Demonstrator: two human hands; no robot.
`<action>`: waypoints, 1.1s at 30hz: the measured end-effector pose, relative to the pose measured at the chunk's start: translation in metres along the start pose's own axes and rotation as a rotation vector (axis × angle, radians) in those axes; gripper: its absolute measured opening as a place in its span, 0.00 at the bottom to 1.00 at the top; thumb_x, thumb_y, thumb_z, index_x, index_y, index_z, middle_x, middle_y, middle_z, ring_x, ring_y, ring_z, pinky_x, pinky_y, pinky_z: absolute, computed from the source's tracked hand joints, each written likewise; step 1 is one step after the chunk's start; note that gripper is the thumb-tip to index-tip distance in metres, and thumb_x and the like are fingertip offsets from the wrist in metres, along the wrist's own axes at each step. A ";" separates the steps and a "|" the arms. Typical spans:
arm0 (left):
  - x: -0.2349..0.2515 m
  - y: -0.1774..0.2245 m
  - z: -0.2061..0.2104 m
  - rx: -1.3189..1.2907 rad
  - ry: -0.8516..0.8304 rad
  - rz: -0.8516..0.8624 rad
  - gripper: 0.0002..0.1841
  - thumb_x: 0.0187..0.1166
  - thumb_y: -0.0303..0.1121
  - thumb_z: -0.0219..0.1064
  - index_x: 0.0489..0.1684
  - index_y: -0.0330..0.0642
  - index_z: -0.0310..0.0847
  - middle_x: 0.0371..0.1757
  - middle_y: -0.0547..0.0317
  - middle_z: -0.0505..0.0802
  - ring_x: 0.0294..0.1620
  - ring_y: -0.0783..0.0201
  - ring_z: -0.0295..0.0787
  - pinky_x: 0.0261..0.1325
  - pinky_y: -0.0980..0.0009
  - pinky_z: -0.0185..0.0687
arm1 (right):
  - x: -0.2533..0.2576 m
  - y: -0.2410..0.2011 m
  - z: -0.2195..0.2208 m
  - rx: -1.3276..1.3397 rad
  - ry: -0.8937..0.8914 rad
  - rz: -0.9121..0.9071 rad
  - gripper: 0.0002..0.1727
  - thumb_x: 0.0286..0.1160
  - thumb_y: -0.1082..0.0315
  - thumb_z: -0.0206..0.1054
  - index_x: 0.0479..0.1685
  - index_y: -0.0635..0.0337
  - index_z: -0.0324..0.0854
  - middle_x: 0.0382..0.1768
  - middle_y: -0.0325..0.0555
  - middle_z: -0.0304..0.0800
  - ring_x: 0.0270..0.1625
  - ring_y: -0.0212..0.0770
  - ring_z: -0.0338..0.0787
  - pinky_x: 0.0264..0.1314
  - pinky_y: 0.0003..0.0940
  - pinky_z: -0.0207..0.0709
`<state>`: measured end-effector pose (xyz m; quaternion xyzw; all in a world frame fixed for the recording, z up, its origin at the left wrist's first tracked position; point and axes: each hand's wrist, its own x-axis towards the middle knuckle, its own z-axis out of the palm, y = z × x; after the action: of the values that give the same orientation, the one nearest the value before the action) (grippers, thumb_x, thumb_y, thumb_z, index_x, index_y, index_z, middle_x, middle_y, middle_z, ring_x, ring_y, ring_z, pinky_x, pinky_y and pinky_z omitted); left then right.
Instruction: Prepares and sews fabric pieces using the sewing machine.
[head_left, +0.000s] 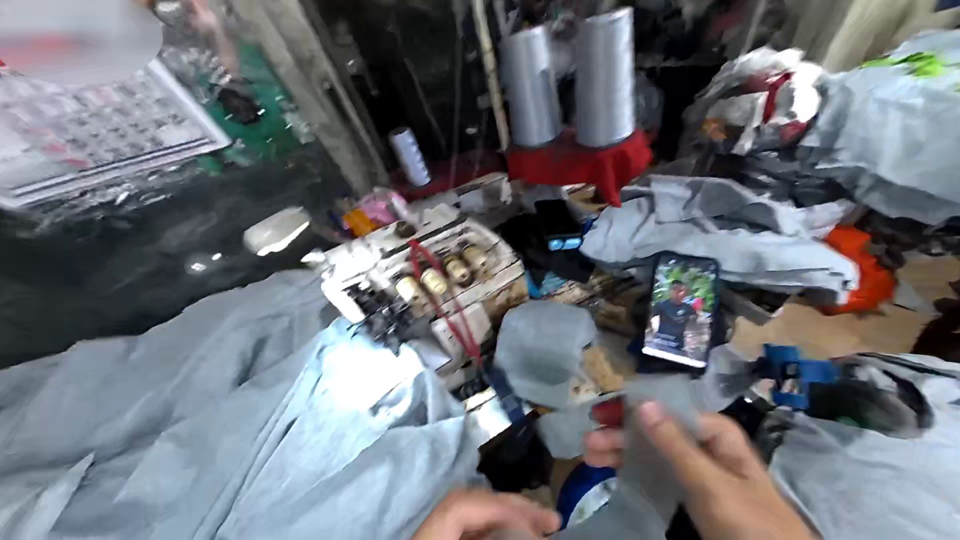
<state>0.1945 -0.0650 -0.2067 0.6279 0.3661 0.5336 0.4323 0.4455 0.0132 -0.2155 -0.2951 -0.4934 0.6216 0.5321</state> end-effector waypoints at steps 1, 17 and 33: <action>-0.002 -0.005 0.003 0.017 0.079 -0.043 0.08 0.84 0.29 0.65 0.51 0.33 0.83 0.45 0.45 0.96 0.46 0.50 0.96 0.52 0.54 0.94 | -0.001 0.020 0.021 -0.009 -0.054 0.018 0.17 0.93 0.68 0.53 0.56 0.75 0.82 0.48 0.62 0.96 0.49 0.58 0.98 0.58 0.54 0.93; -0.016 -0.028 -0.005 0.136 0.523 -0.220 0.06 0.80 0.30 0.72 0.37 0.35 0.86 0.26 0.57 0.91 0.23 0.67 0.86 0.27 0.73 0.84 | -0.010 0.078 0.096 -0.184 -0.175 0.029 0.16 0.92 0.72 0.53 0.54 0.68 0.88 0.41 0.44 0.94 0.41 0.33 0.92 0.43 0.30 0.88; 0.003 -0.030 0.000 0.248 0.458 -0.198 0.08 0.76 0.31 0.76 0.41 0.36 0.86 0.32 0.57 0.94 0.30 0.64 0.92 0.34 0.68 0.92 | -0.004 0.073 0.071 -0.034 -0.236 -0.009 0.19 0.92 0.70 0.53 0.60 0.72 0.88 0.69 0.58 0.88 0.73 0.50 0.86 0.78 0.46 0.80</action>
<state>0.1949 -0.0511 -0.2333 0.5003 0.5763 0.5678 0.3084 0.3559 -0.0078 -0.2596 -0.2267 -0.5644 0.6410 0.4682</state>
